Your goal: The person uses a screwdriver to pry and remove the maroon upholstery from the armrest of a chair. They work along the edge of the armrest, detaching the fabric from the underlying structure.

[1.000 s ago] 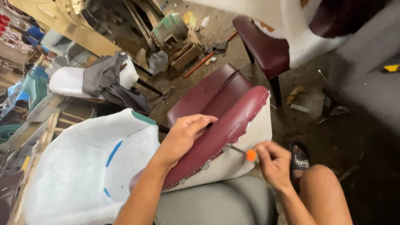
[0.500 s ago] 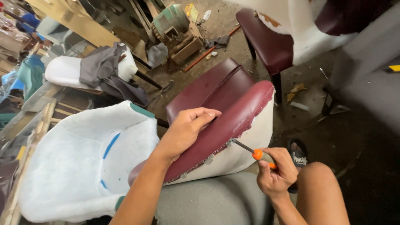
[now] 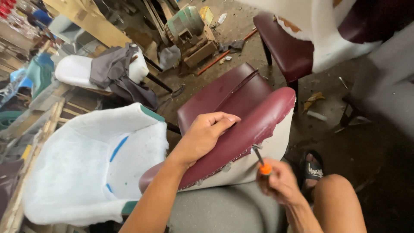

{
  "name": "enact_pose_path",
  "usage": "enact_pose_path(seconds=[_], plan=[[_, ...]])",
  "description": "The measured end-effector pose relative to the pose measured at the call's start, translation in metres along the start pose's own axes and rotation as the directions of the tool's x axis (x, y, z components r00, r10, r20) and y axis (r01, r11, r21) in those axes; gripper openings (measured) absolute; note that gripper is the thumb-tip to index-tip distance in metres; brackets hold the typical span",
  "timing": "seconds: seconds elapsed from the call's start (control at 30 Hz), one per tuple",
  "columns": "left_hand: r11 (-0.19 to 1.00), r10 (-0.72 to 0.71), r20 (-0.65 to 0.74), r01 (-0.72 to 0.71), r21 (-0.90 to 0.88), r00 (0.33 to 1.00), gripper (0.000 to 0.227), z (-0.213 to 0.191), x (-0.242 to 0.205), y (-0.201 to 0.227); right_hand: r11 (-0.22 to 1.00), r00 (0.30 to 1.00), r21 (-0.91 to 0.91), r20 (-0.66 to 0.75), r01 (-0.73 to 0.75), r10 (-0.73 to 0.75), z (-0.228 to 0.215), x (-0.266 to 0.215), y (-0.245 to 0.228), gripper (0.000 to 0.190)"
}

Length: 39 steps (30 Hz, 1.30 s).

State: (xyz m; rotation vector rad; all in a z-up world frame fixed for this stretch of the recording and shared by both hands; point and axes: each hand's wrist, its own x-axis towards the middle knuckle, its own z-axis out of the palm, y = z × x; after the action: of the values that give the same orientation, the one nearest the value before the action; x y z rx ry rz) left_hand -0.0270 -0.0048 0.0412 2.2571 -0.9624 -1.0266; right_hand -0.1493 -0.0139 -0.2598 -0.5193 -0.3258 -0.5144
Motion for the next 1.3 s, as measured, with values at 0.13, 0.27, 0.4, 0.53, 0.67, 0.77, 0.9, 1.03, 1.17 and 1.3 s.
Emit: enact_pose_path(seconds=[0.13,0.27,0.4,0.53,0.67,0.77,0.9,1.03,1.17,1.3], plan=[[1.0,-0.022,-0.004,0.022,0.016,1.0,0.036,0.001,-0.006,0.007,0.276,0.701,-0.961,-0.196,0.002,-0.686,0.046,-0.009,-0.027,0.039],[1.0,-0.024,-0.008,0.024,0.009,1.0,0.037,0.0,-0.007,0.007,0.352,0.741,-0.934,-0.283,-0.068,-0.609,0.047,-0.005,-0.01,0.053],[0.999,-0.012,-0.005,0.012,0.049,1.0,0.039,-0.001,-0.007,0.006,0.998,0.985,0.044,-0.163,-0.047,0.054,0.012,0.003,0.016,0.062],[0.999,0.027,-0.002,-0.027,0.044,1.0,0.039,-0.003,-0.004,0.004,0.748,0.867,0.575,0.126,0.331,-0.481,0.027,0.001,-0.044,0.02],[0.997,0.044,0.016,-0.045,0.063,0.999,0.038,-0.003,-0.005,0.005,0.854,0.801,-0.486,-0.428,0.187,-0.419,0.039,-0.008,-0.077,0.081],[0.994,0.063,0.012,-0.063,0.092,0.998,0.04,-0.002,-0.007,0.005,0.545,0.753,-0.838,-0.343,0.024,-0.561,0.021,-0.039,-0.023,0.052],[0.993,0.078,0.007,-0.078,0.091,0.997,0.041,-0.002,-0.005,0.001,0.455,0.796,-0.886,-0.207,0.095,-0.569,0.043,-0.015,-0.023,0.044],[0.989,0.128,0.013,-0.128,0.077,0.992,0.039,-0.002,-0.001,-0.005,0.227,0.792,-0.971,-0.08,0.076,-0.605,0.039,-0.014,-0.035,0.027],[0.986,0.137,0.02,-0.138,0.093,0.99,0.039,-0.003,-0.001,-0.004,0.069,0.835,-0.985,0.098,0.161,-0.541,0.039,-0.016,-0.049,0.022],[0.982,0.171,0.021,-0.172,0.078,0.985,0.038,-0.002,0.004,-0.011,0.15,0.723,-0.969,0.042,0.199,-0.689,0.036,-0.023,-0.034,0.043]])
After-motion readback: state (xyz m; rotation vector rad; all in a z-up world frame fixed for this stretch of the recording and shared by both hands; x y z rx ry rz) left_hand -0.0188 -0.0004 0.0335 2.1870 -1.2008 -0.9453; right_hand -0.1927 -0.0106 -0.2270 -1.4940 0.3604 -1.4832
